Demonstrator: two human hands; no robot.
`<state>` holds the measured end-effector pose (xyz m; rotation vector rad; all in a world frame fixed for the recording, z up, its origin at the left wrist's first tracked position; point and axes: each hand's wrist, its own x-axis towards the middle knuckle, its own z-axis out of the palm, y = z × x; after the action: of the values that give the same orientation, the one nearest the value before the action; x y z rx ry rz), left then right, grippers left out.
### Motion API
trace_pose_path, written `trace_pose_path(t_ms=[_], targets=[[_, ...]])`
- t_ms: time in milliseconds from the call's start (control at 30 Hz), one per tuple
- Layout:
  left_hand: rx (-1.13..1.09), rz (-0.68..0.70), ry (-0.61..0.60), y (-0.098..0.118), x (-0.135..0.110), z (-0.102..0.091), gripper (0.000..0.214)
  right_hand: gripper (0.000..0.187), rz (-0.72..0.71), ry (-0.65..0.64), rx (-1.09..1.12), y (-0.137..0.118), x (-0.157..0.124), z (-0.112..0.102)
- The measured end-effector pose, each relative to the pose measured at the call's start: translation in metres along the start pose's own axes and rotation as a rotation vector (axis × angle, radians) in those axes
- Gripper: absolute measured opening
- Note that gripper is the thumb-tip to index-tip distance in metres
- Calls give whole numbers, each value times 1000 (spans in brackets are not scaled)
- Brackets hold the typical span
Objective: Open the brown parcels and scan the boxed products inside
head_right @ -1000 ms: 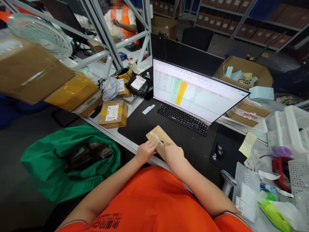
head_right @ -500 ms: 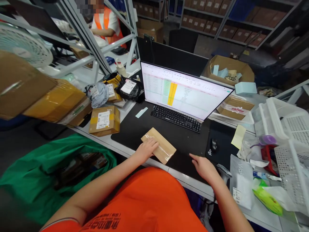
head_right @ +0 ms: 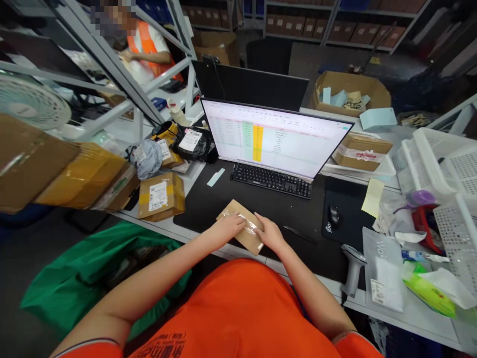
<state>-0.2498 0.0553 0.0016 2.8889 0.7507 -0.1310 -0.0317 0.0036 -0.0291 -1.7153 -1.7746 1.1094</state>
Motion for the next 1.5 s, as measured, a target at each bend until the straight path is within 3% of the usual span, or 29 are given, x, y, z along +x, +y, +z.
trace_pose_path(t_ms=[67,133,233,300,367,500,600,700,800,833,933,1033,1133,1333,1500], targets=[[-1,35,-107,-7,13,-9,31,64,110,-59,31,2,7,3],[-16,92,-175,-13,24,-13,48,61,132,-70,48,7,8,4],[-21,190,-190,-19,27,-9,57,58,122,-81,65,12,4,2],[18,265,-94,-18,17,-1,32,58,124,-81,81,14,2,1],[86,318,89,-13,2,9,11,57,124,-76,102,17,2,1],[201,291,451,-1,-26,29,28,56,89,-66,130,27,3,4],[223,238,535,9,-36,44,30,54,71,-66,145,33,4,7],[200,148,524,15,-41,51,29,55,44,-73,139,31,2,5],[176,92,488,2,-41,38,12,56,-15,-112,18,18,-3,-1],[145,99,432,-8,-41,29,6,57,-28,-130,-55,12,-5,-4],[51,160,180,-44,-39,-2,33,62,-40,-151,-329,-11,-10,-8],[88,254,61,-68,-34,-20,15,81,-59,-108,-591,-33,-11,0],[119,350,83,-70,-31,-20,11,94,-96,-65,-735,-47,-7,18],[250,331,194,-56,-56,0,19,73,-69,-27,-752,-58,-1,56],[290,235,264,-45,-77,9,24,61,-71,32,-766,-74,-7,65]])
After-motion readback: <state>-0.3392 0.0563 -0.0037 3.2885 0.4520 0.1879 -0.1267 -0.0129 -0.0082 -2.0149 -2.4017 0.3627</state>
